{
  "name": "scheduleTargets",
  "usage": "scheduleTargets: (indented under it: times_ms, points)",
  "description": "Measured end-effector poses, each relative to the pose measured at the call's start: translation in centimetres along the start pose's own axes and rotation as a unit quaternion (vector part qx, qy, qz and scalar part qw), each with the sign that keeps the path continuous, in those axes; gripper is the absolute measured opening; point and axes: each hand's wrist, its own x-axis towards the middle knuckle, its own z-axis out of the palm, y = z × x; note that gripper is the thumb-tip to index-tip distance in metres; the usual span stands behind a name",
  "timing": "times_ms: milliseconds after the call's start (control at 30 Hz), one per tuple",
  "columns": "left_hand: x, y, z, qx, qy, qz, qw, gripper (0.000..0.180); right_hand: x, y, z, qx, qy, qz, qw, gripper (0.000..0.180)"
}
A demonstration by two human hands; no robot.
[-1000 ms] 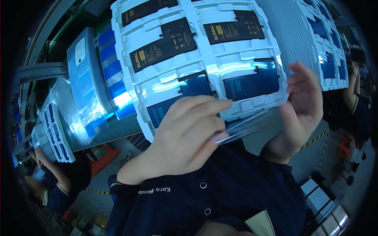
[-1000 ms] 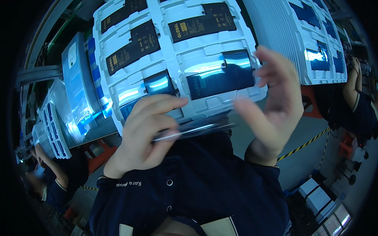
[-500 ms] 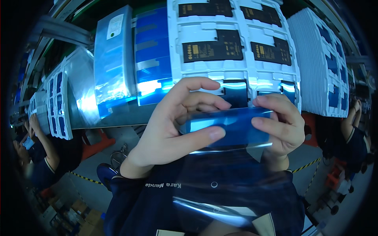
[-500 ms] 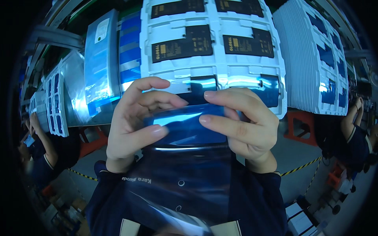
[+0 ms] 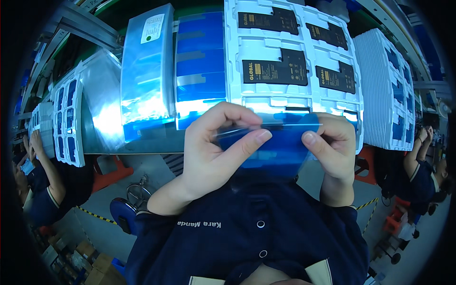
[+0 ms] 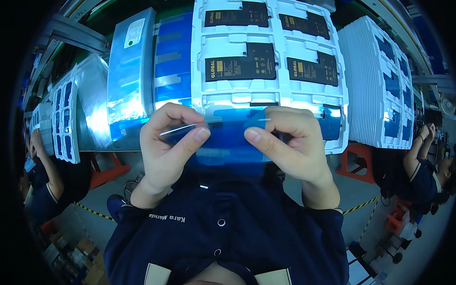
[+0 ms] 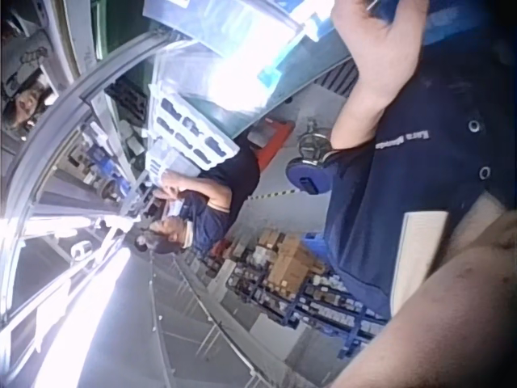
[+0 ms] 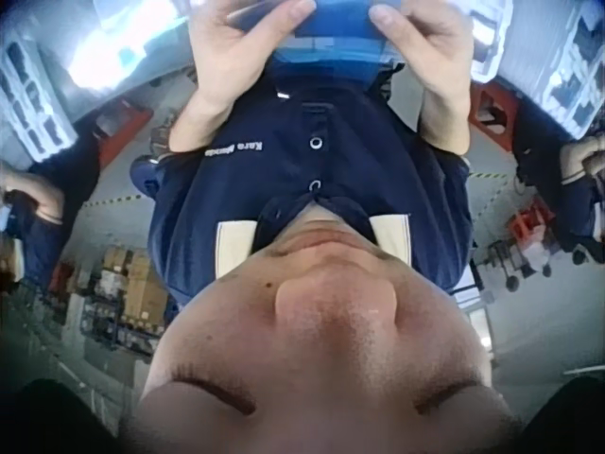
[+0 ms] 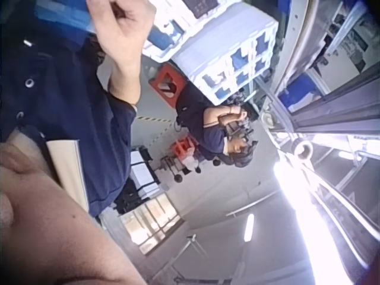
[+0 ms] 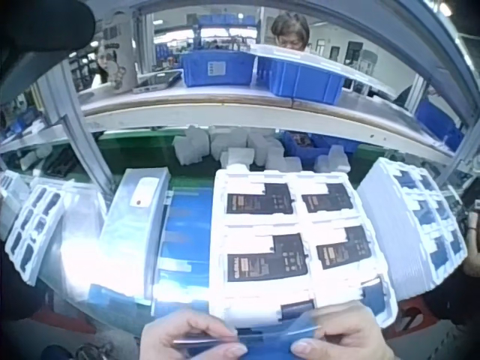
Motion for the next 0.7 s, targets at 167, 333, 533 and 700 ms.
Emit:
scheduleTargets:
  times_ms: [167, 333, 533, 700]
  points:
    - [0.4, 0.6, -0.5, 0.059, 0.014, 0.0, 0.998, 0.012, 1.2, -1.0, 1.8, 0.026, 0.089, 0.026, 0.995, 0.014]
    - [1.0, 0.1, -1.7, 0.165, -0.02, 0.036, 0.985, 0.021, 1.9, -2.1, 0.5, -0.04, 0.081, 0.026, 0.996, 0.015]
    - [2.2, 0.3, -1.6, 0.224, -0.016, -0.026, 0.974, 0.036, 3.7, -3.6, -1.3, -0.039, 0.111, 0.042, 0.992, 0.013]
    - [3.0, -1.8, -3.3, 0.306, -0.05, 0.048, 0.95, 0.031, 5.5, -2.7, -5.0, 0.013, 0.207, 0.071, 0.976, 0.019]
